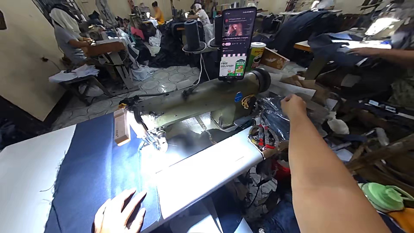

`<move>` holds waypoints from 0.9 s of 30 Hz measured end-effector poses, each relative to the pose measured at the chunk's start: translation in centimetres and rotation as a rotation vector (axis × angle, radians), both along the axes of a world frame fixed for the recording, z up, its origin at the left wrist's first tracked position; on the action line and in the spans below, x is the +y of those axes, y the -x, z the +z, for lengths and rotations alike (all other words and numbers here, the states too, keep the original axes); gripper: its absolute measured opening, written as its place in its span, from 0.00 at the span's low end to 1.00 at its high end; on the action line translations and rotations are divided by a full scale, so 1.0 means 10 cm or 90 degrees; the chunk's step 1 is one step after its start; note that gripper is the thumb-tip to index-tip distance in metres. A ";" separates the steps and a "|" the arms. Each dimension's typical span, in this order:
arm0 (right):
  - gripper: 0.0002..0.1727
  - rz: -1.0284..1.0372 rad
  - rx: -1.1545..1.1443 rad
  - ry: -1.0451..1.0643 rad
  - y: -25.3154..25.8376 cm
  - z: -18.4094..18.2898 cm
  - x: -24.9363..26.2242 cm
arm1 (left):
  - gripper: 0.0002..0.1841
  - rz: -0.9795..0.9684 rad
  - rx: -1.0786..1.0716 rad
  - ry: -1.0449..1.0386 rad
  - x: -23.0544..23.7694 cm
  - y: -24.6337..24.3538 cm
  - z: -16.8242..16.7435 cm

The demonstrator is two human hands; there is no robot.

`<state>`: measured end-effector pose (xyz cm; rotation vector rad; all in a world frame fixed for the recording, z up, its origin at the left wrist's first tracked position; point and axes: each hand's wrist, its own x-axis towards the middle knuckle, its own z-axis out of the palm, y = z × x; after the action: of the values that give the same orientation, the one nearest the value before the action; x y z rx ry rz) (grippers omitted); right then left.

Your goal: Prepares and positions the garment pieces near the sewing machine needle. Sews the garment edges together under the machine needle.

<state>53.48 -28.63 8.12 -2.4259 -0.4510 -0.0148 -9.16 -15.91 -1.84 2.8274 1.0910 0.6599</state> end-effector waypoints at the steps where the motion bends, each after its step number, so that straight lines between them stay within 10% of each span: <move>1: 0.21 0.006 -0.043 -0.055 0.05 0.05 -0.04 | 0.22 -0.005 0.001 0.000 0.00 0.00 0.00; 6: 0.22 0.053 -0.285 -0.464 0.78 0.37 -0.11 | 0.24 -0.075 0.062 0.092 0.04 -0.01 0.06; 9: 0.16 0.252 -0.130 -0.572 1.89 0.19 -0.01 | 0.24 -0.095 0.087 0.117 0.11 -0.12 0.20; 16: 0.17 0.780 0.169 -0.249 3.99 -0.55 0.34 | 0.20 -0.223 -0.333 0.300 0.17 -0.33 -0.07; 27: 0.17 0.799 0.522 -0.037 4.07 -0.62 0.11 | 0.07 0.006 -0.591 0.416 0.05 -0.30 0.04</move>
<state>12.80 -27.49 1.90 -1.4975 -1.3886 1.3723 -6.16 -15.42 -1.49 1.6486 0.8826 1.1632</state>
